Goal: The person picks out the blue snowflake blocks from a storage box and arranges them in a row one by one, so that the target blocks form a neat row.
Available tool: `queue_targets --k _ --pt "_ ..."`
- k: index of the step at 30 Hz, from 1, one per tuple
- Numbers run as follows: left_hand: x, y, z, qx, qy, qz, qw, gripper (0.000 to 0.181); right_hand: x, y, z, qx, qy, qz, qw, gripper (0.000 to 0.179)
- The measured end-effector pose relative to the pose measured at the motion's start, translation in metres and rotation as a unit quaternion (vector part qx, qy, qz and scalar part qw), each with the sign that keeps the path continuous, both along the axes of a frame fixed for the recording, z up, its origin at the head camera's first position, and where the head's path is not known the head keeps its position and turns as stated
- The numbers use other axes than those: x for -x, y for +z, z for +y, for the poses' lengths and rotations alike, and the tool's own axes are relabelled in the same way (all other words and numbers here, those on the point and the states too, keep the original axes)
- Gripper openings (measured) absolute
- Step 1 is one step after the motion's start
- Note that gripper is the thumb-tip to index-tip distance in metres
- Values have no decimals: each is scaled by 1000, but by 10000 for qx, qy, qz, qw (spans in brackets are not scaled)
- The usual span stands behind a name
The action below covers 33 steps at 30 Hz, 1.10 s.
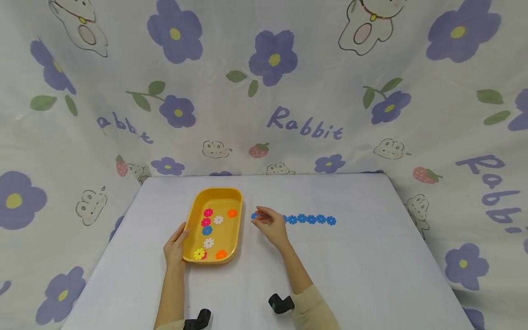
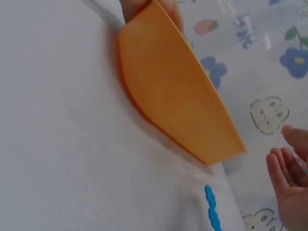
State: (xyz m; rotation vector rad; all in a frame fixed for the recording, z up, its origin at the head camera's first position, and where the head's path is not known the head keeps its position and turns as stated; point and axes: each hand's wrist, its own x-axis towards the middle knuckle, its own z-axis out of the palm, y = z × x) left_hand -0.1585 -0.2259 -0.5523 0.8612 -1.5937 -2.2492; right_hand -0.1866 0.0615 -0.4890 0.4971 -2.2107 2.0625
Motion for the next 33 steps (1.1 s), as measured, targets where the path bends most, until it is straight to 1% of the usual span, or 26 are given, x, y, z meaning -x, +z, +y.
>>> queue_targets --k 4,6,10,13,16,20,23,26,28,29,31,33 --pt "1 -1 0 -27 52 12 10000 32 -3 4 -25 210 510 -321 9980 42" --pt "1 -1 0 -60 79 41 9999 30 -4 5 -37 169 690 -476 9963 42" --pt "1 -1 0 -20 8 38 10000 32 -4 6 -56 -11 887 -761 9932 40" --pt "1 -1 1 -3 13 27 10000 33 -1 -1 -70 14 991 -889 9911 39" --pt "0 -2 1 -8 43 69 10000 33 6 -13 -84 -89 950 -921 9912 40" --pt "-1 -1 1 -25 19 106 9999 33 16 -27 -102 -411 809 -976 9911 41" --pt "-2 0 1 -25 4 101 9999 34 19 -32 -113 -420 767 -986 9913 41" --pt "-2 0 1 -24 -17 115 9999 37 18 -33 -122 -604 638 -1137 9896 41" --pt "-3 0 1 -10 -24 120 9999 38 15 -32 -128 -952 499 -1323 9854 42" --pt "-3 0 1 -7 -31 121 9999 39 14 -32 -131 -1218 421 -1451 9810 42" --pt "-3 0 2 -6 -26 100 9999 38 12 -34 -137 -1758 291 -1718 9689 42" --pt "-4 0 3 -26 -26 93 9999 38 10 -36 -142 -2207 177 -1869 9571 42"
